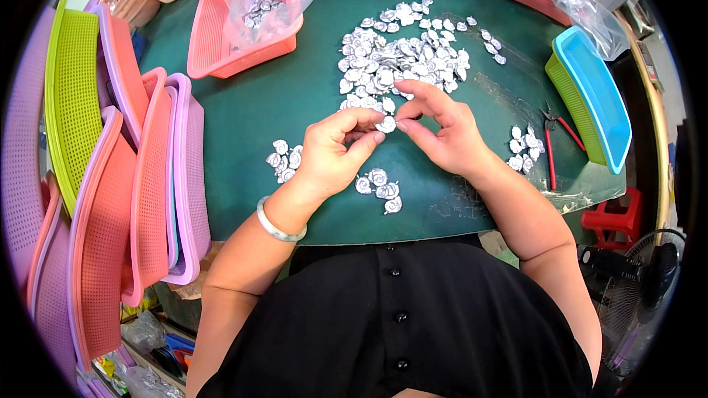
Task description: The person sorts small, silver, flower-shaped decorative items on a green table. They pick up the items one by one, inspect them, and place them into a separate pile. The person also briefly adjusts a standing fan and transfers a batch of items into a clear plastic bag.
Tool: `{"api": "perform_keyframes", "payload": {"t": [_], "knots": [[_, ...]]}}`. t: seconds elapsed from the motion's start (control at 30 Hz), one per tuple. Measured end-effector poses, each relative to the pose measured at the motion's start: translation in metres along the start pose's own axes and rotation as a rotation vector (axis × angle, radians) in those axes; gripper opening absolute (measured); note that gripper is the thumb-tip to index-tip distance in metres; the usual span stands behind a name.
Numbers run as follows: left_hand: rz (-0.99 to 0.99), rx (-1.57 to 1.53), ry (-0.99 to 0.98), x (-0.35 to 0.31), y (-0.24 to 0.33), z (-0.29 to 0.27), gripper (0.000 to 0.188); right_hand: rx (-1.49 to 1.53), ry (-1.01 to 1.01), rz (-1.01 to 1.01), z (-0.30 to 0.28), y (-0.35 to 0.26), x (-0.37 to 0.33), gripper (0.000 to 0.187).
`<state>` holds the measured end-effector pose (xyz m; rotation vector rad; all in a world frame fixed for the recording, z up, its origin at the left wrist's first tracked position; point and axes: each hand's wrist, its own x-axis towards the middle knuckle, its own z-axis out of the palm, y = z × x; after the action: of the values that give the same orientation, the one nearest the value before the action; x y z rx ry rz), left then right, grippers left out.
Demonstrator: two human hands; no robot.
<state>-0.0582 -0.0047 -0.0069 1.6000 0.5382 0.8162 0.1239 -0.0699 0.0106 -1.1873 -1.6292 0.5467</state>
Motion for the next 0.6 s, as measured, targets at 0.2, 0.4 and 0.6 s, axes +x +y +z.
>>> {"api": "perform_keyframes", "payload": {"t": [0.2, 0.4, 0.6], "knots": [[-0.043, -0.084, -0.018, 0.0001, 0.0046, -0.0013, 0.023, -0.067, 0.013, -0.04, 0.0005, -0.0017, 0.0006, 0.049], [-0.079, -0.088, 0.027, 0.0015, 0.0034, -0.0009, 0.019, -0.194, 0.024, -0.166, 0.0027, -0.003, 0.0015, 0.05], [-0.138, -0.145, 0.032, 0.0023, 0.0054, -0.0006, 0.016, -0.262, 0.013, -0.225, 0.0041, -0.0071, 0.0027, 0.051]]}}
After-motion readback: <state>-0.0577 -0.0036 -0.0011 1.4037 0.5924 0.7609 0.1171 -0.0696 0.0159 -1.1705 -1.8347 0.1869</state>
